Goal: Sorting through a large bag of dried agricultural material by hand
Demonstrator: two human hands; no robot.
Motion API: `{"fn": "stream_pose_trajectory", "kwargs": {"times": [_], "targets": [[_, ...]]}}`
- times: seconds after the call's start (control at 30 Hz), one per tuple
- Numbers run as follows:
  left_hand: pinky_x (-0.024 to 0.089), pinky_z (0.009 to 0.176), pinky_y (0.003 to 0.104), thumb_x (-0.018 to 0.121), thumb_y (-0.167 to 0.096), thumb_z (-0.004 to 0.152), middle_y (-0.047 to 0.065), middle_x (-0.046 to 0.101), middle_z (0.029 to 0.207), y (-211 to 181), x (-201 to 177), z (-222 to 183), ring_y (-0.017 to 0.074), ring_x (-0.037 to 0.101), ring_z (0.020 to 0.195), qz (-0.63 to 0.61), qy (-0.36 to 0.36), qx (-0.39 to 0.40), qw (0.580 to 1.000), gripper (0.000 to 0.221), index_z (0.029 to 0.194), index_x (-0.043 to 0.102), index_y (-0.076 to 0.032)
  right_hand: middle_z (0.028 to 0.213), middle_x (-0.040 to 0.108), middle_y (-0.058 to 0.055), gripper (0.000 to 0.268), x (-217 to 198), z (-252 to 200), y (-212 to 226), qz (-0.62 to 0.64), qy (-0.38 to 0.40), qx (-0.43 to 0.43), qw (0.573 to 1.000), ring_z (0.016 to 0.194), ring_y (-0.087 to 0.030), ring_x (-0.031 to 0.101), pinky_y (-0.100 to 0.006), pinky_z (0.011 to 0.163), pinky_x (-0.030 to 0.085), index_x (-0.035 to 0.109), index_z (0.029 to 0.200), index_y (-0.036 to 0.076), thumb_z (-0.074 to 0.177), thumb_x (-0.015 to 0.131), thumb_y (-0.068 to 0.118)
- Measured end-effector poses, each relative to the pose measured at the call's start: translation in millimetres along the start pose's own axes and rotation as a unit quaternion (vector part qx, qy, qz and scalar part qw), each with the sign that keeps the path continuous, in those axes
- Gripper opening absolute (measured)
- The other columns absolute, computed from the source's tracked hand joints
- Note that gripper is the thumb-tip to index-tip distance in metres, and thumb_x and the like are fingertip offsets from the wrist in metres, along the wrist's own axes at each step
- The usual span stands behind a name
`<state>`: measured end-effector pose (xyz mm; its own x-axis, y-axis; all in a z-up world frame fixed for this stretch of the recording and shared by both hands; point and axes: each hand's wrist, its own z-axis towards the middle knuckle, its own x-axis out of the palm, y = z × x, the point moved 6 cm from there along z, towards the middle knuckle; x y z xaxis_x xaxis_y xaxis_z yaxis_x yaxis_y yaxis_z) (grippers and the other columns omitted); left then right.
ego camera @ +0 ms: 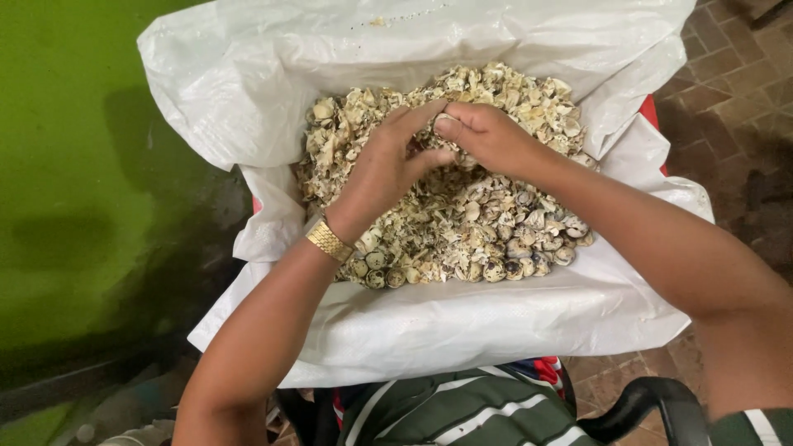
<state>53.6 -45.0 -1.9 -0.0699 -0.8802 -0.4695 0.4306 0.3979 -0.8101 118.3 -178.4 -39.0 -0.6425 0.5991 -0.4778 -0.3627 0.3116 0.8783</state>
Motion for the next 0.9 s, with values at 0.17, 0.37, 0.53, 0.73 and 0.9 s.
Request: {"fn": "stream_pose_trajectory", "kwargs": {"times": [0.17, 0.37, 0.53, 0.73, 0.9], "targets": [[0.054, 0.067, 0.045, 0.077, -0.015, 0.091, 0.019, 0.06, 0.087, 10.8, 6.6, -4.2, 0.0353, 0.067, 0.08, 0.035, -0.077, 0.021, 0.996, 0.041, 0.124, 0.063, 0.003, 0.053, 0.042, 0.001, 0.036, 6.4, -6.2, 16.1, 0.037, -0.006, 0.046, 0.998, 0.045, -0.011, 0.035, -0.025, 0.054, 0.037, 0.054, 0.077, 0.009, 0.109, 0.045, 0.023], [0.053, 0.061, 0.033, 0.076, -0.021, 0.092, 0.014, 0.061, 0.079, 3.1, -1.9, -0.2, 0.0225, 0.064, 0.067, 0.063, -0.105, 0.007, 0.992, 0.03, 0.111, 0.071, 0.001, 0.087, 0.051, -0.011, 0.03, 8.4, -3.6, 13.0, 0.145, 0.042, 0.155, 0.976, 0.073, -0.021, 0.049, -0.032, 0.066, 0.05, 0.056, 0.106, 0.003, 0.108, 0.038, 0.027], [0.051, 0.054, 0.031, 0.072, -0.03, 0.094, 0.012, 0.061, 0.065, 19.3, -15.5, -5.1, 0.0162, 0.061, 0.054, -0.013, -0.114, -0.06, 0.992, 0.033, 0.099, 0.071, 0.003, 0.118, 0.056, -0.02, 0.041, -2.2, -7.9, 42.7, 0.108, 0.023, 0.133, 0.985, 0.117, -0.031, 0.056, -0.05, 0.099, 0.048, 0.053, 0.128, 0.002, 0.105, 0.035, 0.031], [0.045, 0.046, 0.024, 0.063, -0.039, 0.101, 0.005, 0.056, 0.044, 56.9, 3.4, -5.3, 0.0097, 0.056, 0.041, -0.11, -0.07, -0.149, 0.98, 0.045, 0.068, 0.06, -0.009, 0.104, 0.064, -0.014, 0.033, 5.1, -13.0, 48.0, -0.053, -0.061, -0.057, 0.995, 0.109, -0.028, 0.06, -0.047, 0.101, 0.044, 0.061, 0.115, 0.005, 0.091, 0.072, 0.025], [0.044, 0.049, 0.025, 0.041, -0.05, 0.106, 0.006, 0.056, 0.051, 43.7, 16.1, -13.4, 0.0132, 0.057, 0.046, -0.197, -0.047, -0.215, 0.955, 0.055, 0.076, 0.06, -0.008, 0.082, 0.061, -0.011, 0.011, 6.8, -12.9, 39.7, -0.086, -0.097, -0.122, 0.984, 0.083, -0.024, 0.061, -0.038, 0.081, 0.05, 0.062, 0.1, 0.001, 0.101, 0.058, 0.011]]}}
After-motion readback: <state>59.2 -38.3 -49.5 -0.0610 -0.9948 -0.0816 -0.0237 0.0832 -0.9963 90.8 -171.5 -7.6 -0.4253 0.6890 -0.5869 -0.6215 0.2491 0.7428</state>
